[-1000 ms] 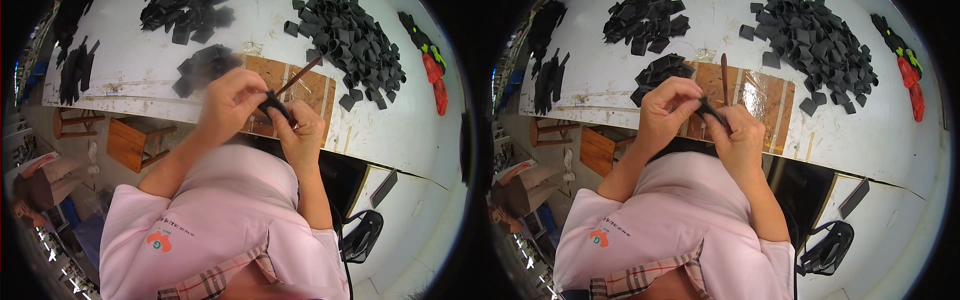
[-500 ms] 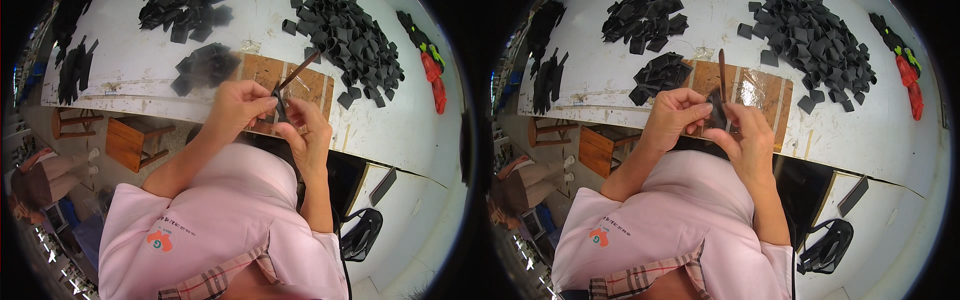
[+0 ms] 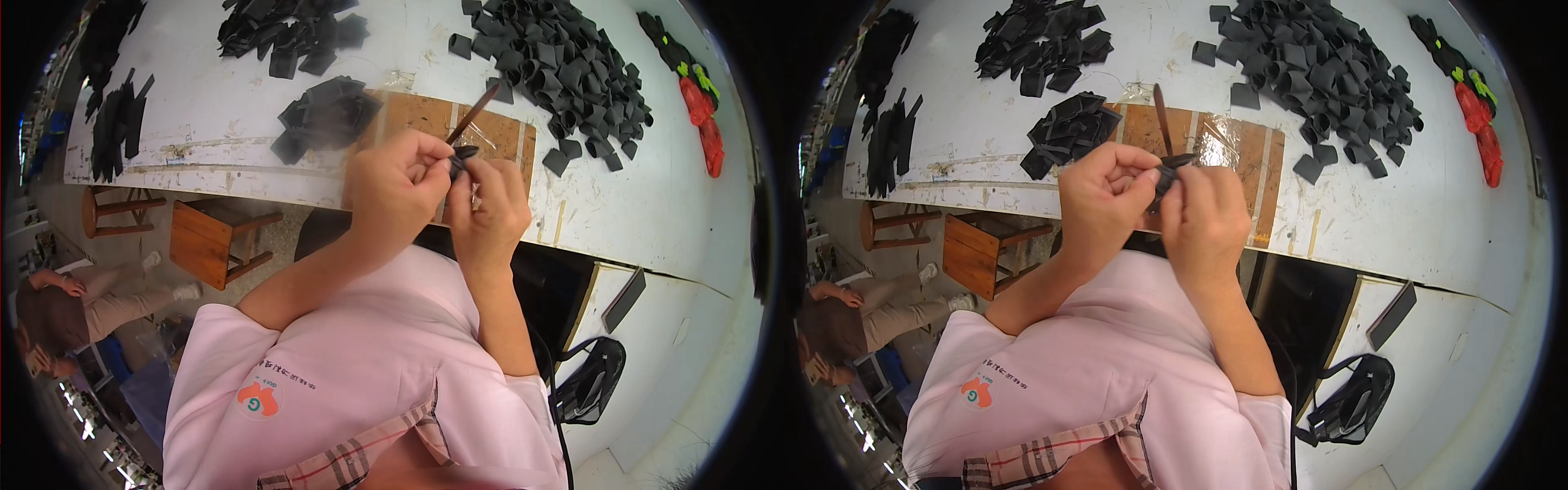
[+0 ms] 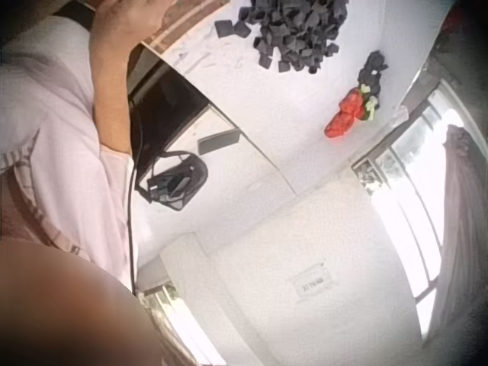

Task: Assembling or preparing small black fabric/rubber components at a factory workbench using a metal tool.

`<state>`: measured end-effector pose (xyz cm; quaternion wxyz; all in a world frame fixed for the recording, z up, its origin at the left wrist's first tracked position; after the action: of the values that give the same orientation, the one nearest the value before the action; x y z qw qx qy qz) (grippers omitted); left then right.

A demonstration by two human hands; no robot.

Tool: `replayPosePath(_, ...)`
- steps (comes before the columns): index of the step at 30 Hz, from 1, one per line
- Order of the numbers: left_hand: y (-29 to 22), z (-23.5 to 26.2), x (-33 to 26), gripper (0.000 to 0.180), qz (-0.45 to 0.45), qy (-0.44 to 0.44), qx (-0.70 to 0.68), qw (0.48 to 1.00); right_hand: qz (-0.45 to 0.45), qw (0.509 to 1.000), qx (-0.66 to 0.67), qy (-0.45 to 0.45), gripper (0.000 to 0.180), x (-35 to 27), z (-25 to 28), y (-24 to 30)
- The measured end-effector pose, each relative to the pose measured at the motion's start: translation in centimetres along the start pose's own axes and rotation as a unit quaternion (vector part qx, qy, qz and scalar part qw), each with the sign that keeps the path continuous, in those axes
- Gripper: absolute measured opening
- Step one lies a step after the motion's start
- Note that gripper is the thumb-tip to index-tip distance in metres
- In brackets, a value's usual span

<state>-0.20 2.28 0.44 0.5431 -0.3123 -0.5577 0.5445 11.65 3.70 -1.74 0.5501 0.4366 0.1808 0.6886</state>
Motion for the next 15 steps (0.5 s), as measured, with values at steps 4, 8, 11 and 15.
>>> replayPosePath(4,1.2,0.5,0.1,0.016,0.225,0.036,-0.495,0.839,-0.383,0.846,0.331,0.170,0.005,0.2,0.8,-1.2)
replayPosePath(8,1.2,-0.1,-0.1,0.015,0.047,0.028,-0.184,0.981,-0.461,0.601,0.606,0.244,0.006,0.2,0.2,-2.1)
replayPosePath(11,0.1,-0.2,-0.2,0.011,-0.026,-0.012,-0.052,0.998,-0.443,0.522,0.666,0.298,0.009,0.5,-0.4,-1.1)
replayPosePath(15,-0.4,0.7,1.4,0.015,0.111,-0.045,-0.267,0.956,-0.409,0.657,0.534,0.341,0.020,2.7,0.9,0.2)
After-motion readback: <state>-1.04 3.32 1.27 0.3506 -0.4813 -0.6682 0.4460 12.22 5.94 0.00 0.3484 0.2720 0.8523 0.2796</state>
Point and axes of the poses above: each hand's wrist, its own x-axis towards the middle knuckle, its own z-axis out of the back of the hand, y = z × x, the point moved 2 cm from there along x, towards the middle knuckle, and after that the axes turned 13 degrees about -z, right-handed, at the moved point
